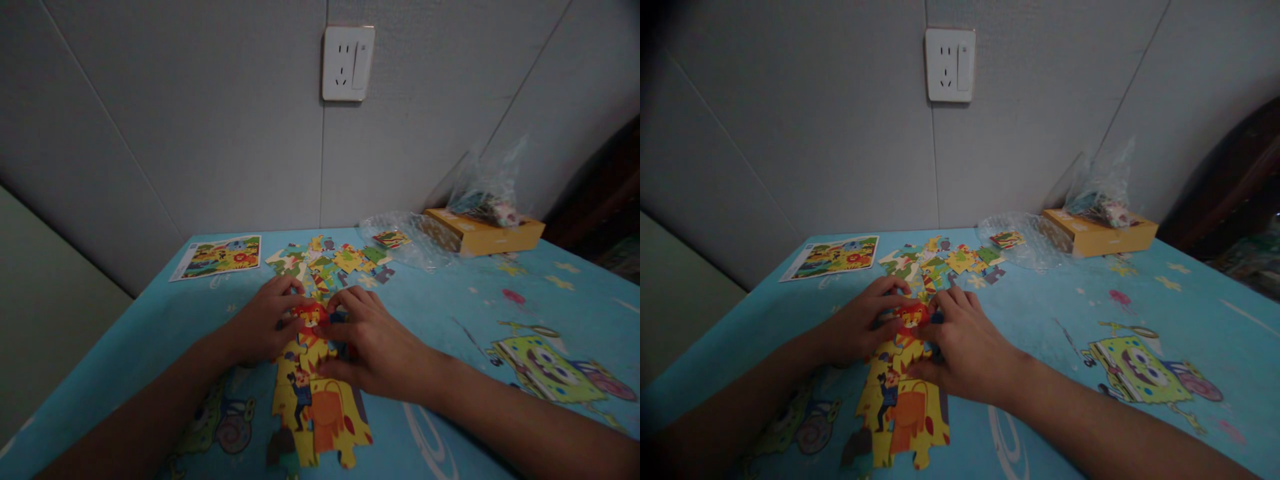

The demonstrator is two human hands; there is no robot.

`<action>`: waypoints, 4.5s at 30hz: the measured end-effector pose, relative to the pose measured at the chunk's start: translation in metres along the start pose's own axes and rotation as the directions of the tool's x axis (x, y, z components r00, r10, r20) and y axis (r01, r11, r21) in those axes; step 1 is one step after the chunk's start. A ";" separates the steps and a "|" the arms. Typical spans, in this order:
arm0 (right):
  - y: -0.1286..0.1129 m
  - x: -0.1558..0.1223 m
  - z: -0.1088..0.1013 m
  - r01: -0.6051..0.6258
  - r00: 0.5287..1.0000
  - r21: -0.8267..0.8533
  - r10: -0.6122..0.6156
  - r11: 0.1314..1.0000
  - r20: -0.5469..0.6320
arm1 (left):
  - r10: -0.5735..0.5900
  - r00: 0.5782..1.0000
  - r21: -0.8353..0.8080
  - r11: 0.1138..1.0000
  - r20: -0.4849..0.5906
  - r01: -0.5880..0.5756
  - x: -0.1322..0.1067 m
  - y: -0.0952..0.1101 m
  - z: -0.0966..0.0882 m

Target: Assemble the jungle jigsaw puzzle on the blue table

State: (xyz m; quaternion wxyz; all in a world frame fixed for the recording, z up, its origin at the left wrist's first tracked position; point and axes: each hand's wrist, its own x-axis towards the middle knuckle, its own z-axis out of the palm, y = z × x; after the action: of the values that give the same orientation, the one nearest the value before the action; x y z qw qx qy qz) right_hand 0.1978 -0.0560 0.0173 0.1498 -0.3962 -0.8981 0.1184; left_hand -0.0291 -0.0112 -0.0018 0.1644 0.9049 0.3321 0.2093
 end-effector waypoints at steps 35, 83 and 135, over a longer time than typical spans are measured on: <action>0.007 -0.002 0.006 -0.138 0.987 0.047 0.142 0.989 -0.076 | -0.014 0.981 -0.221 0.975 -0.191 -0.029 0.003 0.003 0.001; 0.040 -0.009 -0.028 0.000 0.993 0.083 -0.010 0.997 0.118 | 0.107 0.989 -0.021 0.994 0.106 -0.105 0.001 0.015 0.000; 0.028 -0.007 -0.014 -0.125 0.992 -0.042 0.124 0.991 -0.034 | 0.094 0.994 0.015 0.995 0.050 -0.095 0.000 0.013 0.003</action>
State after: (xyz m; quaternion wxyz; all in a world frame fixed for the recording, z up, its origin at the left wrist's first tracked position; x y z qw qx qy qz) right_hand 0.2259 -0.0417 0.0201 0.1475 -0.4565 -0.8715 0.1015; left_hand -0.0205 -0.0212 0.0019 0.1547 0.9259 0.2864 0.1917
